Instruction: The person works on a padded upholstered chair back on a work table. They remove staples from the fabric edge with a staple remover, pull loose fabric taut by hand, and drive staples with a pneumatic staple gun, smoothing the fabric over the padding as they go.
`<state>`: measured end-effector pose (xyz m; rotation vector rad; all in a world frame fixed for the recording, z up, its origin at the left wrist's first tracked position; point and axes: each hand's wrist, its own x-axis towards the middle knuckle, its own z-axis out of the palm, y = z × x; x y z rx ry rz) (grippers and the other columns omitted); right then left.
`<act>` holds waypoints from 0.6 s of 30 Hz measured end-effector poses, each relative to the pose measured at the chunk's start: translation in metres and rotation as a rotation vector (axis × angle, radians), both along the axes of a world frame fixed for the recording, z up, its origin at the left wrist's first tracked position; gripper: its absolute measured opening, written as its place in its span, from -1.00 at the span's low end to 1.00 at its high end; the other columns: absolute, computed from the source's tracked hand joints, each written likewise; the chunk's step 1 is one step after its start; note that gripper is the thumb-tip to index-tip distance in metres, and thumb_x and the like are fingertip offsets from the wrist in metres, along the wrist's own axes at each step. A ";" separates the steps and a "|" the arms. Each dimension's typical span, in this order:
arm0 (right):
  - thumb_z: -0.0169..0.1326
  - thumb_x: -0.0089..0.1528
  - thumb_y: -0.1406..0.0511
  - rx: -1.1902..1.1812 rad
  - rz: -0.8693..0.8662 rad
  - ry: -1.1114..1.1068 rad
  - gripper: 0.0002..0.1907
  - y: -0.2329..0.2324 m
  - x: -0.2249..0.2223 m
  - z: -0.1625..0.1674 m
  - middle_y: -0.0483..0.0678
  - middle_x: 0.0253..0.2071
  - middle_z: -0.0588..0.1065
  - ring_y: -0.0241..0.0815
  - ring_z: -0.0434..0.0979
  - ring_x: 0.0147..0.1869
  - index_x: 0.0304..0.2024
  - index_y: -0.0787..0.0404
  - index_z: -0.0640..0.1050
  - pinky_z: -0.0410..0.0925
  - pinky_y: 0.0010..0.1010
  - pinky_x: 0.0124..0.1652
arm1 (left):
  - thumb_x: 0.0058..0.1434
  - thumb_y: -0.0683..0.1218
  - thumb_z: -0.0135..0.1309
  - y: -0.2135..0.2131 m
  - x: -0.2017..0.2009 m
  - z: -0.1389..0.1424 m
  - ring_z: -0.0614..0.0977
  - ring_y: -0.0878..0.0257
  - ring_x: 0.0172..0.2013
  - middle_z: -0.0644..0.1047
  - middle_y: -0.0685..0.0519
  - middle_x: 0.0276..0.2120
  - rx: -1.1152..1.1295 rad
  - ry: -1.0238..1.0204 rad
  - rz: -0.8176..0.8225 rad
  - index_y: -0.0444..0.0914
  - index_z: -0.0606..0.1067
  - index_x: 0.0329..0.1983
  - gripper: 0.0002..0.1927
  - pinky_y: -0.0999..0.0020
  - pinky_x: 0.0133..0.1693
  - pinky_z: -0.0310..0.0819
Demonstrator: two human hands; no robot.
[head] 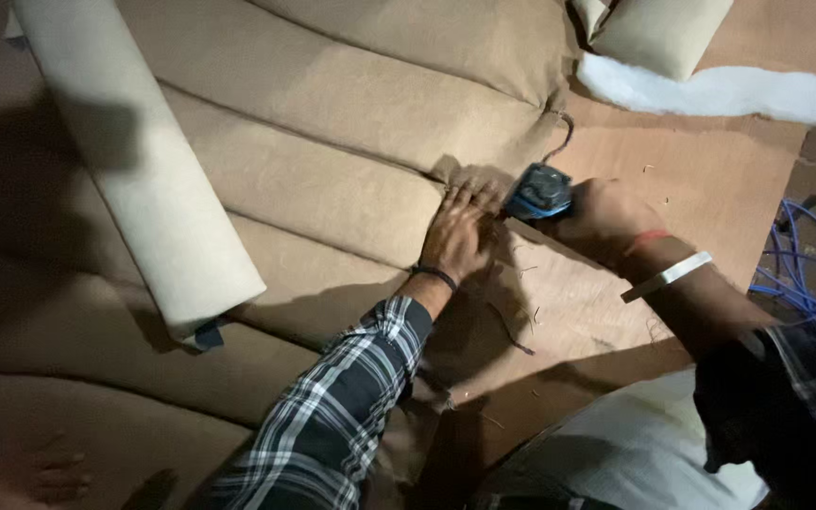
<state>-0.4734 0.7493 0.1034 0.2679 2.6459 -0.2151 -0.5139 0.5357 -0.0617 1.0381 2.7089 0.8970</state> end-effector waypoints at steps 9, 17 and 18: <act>0.29 -0.03 -0.20 -0.138 -0.237 -0.028 -0.35 -0.007 0.036 0.015 0.21 -0.32 0.63 0.20 0.67 -0.24 -0.29 0.22 0.70 0.49 -0.07 -0.16 | -0.06 -0.27 0.06 -0.033 0.025 0.050 0.37 -0.28 0.18 0.40 -0.31 0.13 0.215 -0.042 -0.056 -0.44 0.45 0.14 -0.41 -0.05 0.17 0.28; 0.32 -0.02 -0.13 -0.146 -0.237 -0.002 -0.39 -0.005 0.036 0.013 0.19 -0.36 0.63 0.18 0.65 -0.27 -0.24 0.23 0.69 0.48 -0.07 -0.19 | 0.25 -0.22 0.17 -0.023 0.035 0.035 0.58 -0.08 -0.03 0.60 -0.09 -0.16 0.273 0.040 0.164 -0.28 0.61 -0.24 -0.94 0.08 0.03 0.52; 0.33 -0.02 -0.11 -0.153 -0.256 0.010 -0.41 -0.005 0.037 0.013 0.18 -0.37 0.63 0.18 0.65 -0.27 -0.23 0.22 0.69 0.48 -0.07 -0.19 | 0.25 -0.22 0.18 -0.024 0.037 0.031 0.59 -0.08 -0.02 0.60 -0.10 -0.15 0.273 0.042 0.160 -0.28 0.62 -0.23 -0.94 0.09 0.02 0.53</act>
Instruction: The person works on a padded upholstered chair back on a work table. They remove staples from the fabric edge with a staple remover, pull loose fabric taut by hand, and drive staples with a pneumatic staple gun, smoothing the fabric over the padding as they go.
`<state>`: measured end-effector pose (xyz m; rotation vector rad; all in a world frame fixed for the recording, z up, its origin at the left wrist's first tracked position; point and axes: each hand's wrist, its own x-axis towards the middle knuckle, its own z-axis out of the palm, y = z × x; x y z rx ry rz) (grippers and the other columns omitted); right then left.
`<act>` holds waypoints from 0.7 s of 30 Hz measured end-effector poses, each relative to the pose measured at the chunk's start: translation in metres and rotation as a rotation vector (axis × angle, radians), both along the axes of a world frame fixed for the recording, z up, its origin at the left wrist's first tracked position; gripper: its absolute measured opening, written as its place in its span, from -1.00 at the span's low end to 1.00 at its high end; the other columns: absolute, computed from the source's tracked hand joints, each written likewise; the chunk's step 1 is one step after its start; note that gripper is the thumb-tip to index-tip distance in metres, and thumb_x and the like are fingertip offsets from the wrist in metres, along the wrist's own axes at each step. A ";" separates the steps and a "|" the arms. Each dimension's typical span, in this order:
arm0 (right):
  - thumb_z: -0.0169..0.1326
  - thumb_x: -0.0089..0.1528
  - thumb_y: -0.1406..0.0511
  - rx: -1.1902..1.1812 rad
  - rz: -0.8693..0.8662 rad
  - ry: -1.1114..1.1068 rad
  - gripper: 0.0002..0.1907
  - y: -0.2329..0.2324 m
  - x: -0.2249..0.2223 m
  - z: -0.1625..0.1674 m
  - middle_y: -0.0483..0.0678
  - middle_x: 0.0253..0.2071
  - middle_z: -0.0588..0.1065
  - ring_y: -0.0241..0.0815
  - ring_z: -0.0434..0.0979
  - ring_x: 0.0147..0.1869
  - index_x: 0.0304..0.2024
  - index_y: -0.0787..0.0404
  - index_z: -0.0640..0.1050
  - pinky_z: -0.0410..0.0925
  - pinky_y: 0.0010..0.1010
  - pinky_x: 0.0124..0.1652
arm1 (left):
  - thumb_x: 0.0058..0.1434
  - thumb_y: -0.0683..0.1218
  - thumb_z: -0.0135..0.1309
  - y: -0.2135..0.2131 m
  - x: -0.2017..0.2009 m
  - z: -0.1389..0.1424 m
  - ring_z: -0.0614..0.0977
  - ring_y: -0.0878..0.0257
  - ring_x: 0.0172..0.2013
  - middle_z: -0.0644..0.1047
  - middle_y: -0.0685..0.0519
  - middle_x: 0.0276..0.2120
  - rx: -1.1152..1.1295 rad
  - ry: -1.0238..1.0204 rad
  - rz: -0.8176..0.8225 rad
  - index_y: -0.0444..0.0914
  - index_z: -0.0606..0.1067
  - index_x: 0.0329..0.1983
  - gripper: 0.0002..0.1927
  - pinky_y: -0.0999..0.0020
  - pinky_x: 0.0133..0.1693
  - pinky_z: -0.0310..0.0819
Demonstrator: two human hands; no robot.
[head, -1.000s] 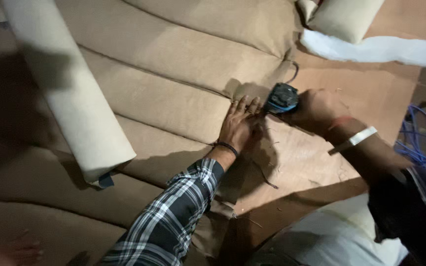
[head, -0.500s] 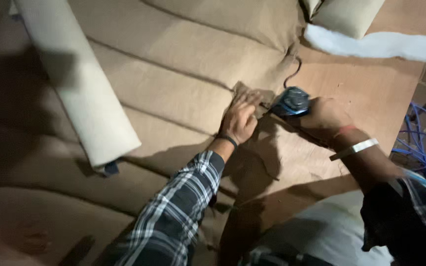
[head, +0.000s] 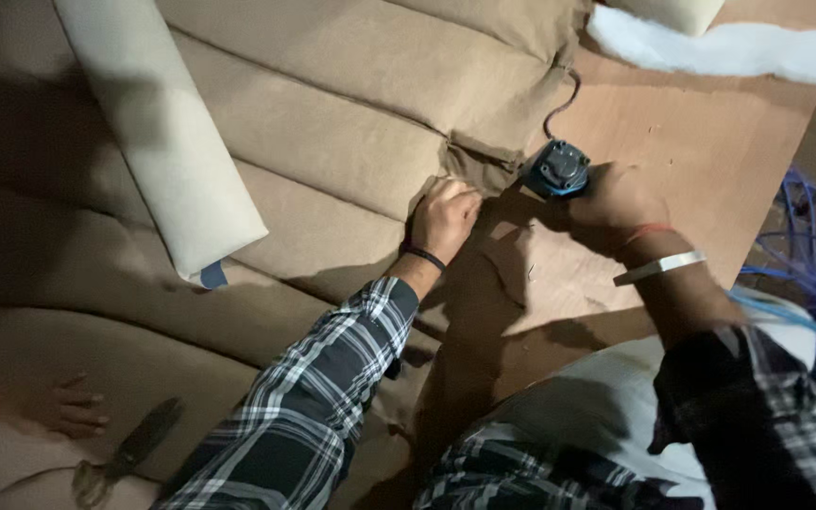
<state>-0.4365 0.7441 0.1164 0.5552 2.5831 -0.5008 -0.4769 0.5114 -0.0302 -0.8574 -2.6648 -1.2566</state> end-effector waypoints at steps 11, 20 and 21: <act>0.23 0.10 -0.16 -0.005 0.174 0.039 -0.37 -0.007 -0.006 -0.011 0.26 -0.32 0.61 0.18 0.67 -0.26 -0.27 0.29 0.68 0.49 -0.05 -0.17 | 0.07 -0.25 0.18 -0.016 0.022 -0.036 0.41 -0.04 0.29 0.48 -0.20 0.24 -0.209 0.090 -0.078 -0.40 0.60 -0.05 -0.67 0.19 0.27 0.36; 0.12 0.15 -0.24 0.092 0.327 -0.016 -0.36 -0.026 -0.012 -0.025 0.24 -0.37 0.61 0.20 0.67 -0.32 -0.27 0.18 0.70 0.50 -0.05 -0.20 | 0.09 -0.32 0.11 -0.020 0.019 -0.061 0.46 0.07 0.36 0.52 -0.04 0.28 -0.156 0.089 -0.055 -0.32 0.61 -0.07 -0.68 0.26 0.38 0.37; 0.11 0.14 -0.26 0.103 0.315 -0.034 -0.34 -0.028 -0.011 -0.024 0.25 -0.38 0.61 0.21 0.66 -0.32 -0.27 0.18 0.69 0.50 -0.04 -0.22 | 0.13 -0.37 0.05 -0.018 0.018 -0.063 0.47 0.12 0.39 0.52 0.00 0.31 -0.160 0.133 -0.026 -0.28 0.63 0.02 -0.61 0.30 0.41 0.37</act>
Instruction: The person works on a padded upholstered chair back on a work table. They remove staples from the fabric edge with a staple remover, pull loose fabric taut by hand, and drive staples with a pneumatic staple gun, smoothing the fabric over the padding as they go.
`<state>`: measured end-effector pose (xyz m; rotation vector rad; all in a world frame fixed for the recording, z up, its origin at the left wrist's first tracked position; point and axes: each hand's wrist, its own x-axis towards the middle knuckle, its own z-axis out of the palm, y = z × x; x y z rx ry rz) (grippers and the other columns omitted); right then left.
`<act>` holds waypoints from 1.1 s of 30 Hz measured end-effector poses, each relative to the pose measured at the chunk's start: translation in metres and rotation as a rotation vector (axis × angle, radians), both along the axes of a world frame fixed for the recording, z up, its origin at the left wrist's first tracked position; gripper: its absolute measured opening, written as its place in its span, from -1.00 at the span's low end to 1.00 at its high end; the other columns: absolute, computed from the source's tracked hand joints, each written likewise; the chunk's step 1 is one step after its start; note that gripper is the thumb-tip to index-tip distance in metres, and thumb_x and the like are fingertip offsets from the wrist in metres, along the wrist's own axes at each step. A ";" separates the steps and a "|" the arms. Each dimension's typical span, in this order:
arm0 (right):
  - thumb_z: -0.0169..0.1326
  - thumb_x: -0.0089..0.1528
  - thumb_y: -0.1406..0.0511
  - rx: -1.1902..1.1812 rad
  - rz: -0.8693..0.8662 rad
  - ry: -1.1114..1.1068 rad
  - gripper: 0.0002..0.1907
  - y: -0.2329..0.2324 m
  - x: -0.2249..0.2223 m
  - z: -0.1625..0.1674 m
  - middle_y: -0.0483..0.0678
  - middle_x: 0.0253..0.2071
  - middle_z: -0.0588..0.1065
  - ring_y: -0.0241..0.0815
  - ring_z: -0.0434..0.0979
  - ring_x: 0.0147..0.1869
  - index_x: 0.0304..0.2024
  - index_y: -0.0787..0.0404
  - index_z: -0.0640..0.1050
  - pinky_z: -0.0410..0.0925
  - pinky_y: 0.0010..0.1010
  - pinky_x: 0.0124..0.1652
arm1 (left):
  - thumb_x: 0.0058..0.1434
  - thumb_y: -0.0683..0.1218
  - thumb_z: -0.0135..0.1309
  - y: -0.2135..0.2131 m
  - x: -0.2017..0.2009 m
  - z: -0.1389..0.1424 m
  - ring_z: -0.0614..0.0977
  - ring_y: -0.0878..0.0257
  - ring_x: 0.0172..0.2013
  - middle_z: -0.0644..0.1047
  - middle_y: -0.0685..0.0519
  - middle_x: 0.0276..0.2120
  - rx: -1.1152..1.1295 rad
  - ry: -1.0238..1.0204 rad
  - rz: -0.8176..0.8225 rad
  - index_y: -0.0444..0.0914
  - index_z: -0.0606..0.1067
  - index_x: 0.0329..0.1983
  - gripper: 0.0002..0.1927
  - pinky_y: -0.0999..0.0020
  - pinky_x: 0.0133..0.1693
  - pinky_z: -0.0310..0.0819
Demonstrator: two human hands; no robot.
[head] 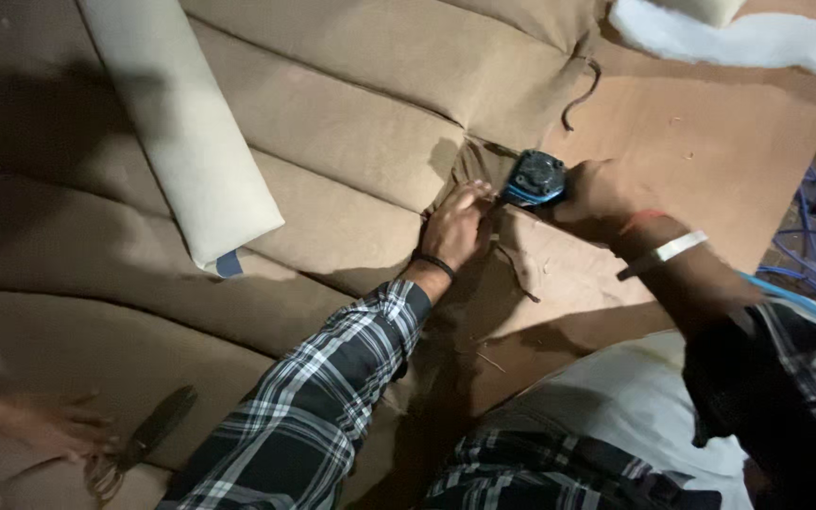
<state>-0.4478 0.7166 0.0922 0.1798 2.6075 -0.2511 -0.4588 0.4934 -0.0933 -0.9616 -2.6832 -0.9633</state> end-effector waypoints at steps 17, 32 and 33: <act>0.12 0.13 -0.25 -0.101 -0.016 -0.009 -0.33 -0.012 0.027 0.006 0.24 -0.29 0.61 0.23 0.65 -0.17 -0.25 0.21 0.71 0.49 -0.05 -0.13 | 0.18 -0.25 0.16 -0.029 0.033 0.070 0.50 -0.12 0.07 0.50 -0.13 -0.05 0.040 -0.138 0.014 -0.32 0.52 -0.18 -0.85 0.03 0.10 0.44; 0.09 0.16 -0.22 -0.041 -0.007 -0.075 -0.35 -0.028 0.049 -0.001 0.25 -0.44 0.59 0.23 0.66 -0.32 -0.38 0.24 0.65 0.49 -0.06 -0.24 | 0.00 -0.38 0.06 -0.020 0.035 0.049 0.49 -0.12 0.15 0.51 -0.11 0.04 0.050 -0.216 0.072 -0.16 0.49 0.10 -0.44 0.05 0.23 0.36; 0.10 0.16 -0.24 -0.063 -0.002 -0.046 -0.32 -0.025 0.049 -0.002 0.26 -0.43 0.59 0.24 0.65 -0.31 -0.39 0.26 0.66 0.49 -0.05 -0.24 | 0.00 -0.38 0.05 -0.019 0.035 0.049 0.48 -0.13 0.17 0.50 -0.13 0.07 0.055 -0.223 0.089 -0.17 0.49 0.13 -0.42 0.05 0.24 0.35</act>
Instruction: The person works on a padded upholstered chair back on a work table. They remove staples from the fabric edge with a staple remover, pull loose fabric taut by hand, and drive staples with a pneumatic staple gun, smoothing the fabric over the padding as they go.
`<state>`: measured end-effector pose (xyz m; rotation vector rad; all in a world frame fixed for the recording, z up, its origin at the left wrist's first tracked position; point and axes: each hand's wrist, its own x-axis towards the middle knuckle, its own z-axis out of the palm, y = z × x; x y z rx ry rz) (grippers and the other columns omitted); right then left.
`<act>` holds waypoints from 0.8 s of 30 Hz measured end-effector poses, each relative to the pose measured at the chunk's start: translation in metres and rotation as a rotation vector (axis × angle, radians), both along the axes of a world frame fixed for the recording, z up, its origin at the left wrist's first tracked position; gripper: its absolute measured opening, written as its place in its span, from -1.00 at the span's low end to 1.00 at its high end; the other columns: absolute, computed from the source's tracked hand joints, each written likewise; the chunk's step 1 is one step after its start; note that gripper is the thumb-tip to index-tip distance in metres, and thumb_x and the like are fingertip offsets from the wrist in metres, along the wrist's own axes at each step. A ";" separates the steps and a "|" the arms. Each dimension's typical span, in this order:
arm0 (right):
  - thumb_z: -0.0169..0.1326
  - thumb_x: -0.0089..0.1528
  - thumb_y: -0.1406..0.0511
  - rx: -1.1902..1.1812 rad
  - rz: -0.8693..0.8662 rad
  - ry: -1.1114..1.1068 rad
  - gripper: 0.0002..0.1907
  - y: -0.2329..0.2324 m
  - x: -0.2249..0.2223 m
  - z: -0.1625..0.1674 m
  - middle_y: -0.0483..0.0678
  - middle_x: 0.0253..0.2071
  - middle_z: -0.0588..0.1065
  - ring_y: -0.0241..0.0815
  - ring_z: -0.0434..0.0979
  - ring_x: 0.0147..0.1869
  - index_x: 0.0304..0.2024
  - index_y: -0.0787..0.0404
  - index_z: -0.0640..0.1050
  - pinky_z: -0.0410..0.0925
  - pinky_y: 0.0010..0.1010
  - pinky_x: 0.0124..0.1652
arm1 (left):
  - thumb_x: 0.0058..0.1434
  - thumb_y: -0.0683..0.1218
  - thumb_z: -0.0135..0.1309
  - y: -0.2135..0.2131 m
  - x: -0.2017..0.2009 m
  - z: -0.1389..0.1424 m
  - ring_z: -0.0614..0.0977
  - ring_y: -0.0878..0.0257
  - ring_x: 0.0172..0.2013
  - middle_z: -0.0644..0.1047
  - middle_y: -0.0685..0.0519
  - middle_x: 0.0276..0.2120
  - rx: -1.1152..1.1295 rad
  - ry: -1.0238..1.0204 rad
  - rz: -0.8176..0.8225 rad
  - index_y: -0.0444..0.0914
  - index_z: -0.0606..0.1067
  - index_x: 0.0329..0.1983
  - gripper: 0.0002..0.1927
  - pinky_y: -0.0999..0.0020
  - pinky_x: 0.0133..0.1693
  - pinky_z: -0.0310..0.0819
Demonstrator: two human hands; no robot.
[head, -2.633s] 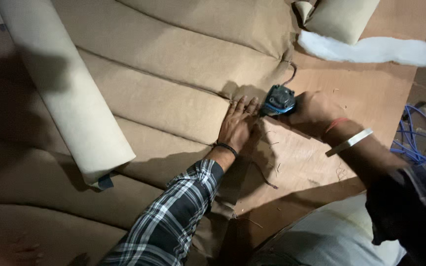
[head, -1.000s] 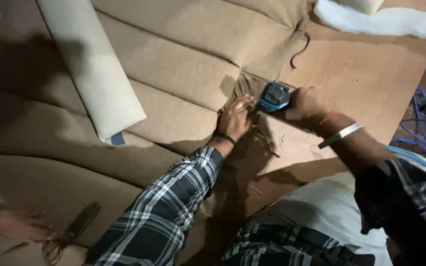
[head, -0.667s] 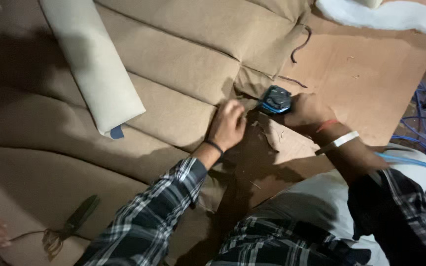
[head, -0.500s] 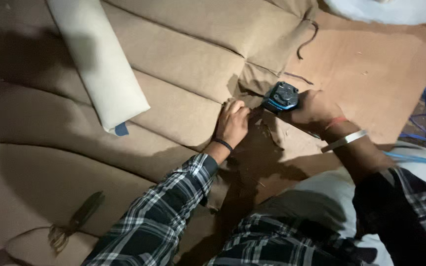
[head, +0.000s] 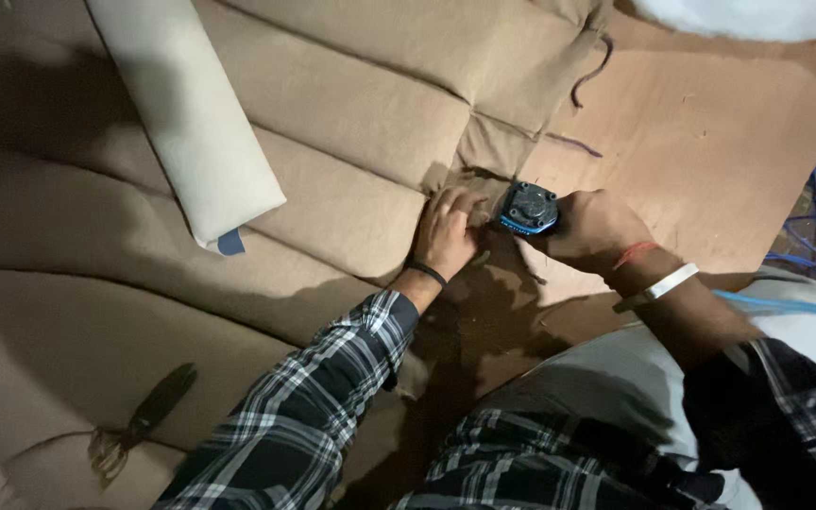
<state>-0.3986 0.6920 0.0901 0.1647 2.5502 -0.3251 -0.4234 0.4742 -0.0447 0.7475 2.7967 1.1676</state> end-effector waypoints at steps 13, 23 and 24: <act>0.29 -0.04 -0.22 -0.016 -0.272 0.185 -0.30 0.060 0.023 0.000 0.31 -0.42 0.57 0.29 0.63 -0.30 -0.35 0.31 0.68 0.48 -0.03 -0.22 | 0.27 -0.24 -0.03 0.000 -0.002 0.025 0.39 -0.12 0.29 0.44 -0.15 0.23 0.063 0.080 -0.032 -0.29 0.41 0.24 -0.56 -0.02 0.35 0.19; 0.29 -0.04 -0.16 -0.048 -0.269 0.141 -0.44 0.066 0.018 0.010 0.25 -0.33 0.59 0.27 0.63 -0.21 -0.34 0.16 0.70 0.49 0.00 -0.16 | 0.27 -0.17 -0.08 0.064 -0.098 0.060 0.51 -0.11 0.18 0.50 -0.14 0.17 0.108 0.008 -0.132 -0.25 0.46 0.19 -0.60 0.04 0.24 0.39; 0.28 -0.03 -0.16 -0.044 -0.244 0.164 -0.45 0.066 0.017 0.011 0.25 -0.33 0.59 0.28 0.62 -0.20 -0.34 0.16 0.70 0.48 0.01 -0.15 | 0.31 -0.16 -0.06 0.075 -0.115 0.062 0.47 -0.13 0.25 0.48 -0.17 0.21 0.095 0.140 -0.172 -0.28 0.46 0.19 -0.62 0.04 0.29 0.35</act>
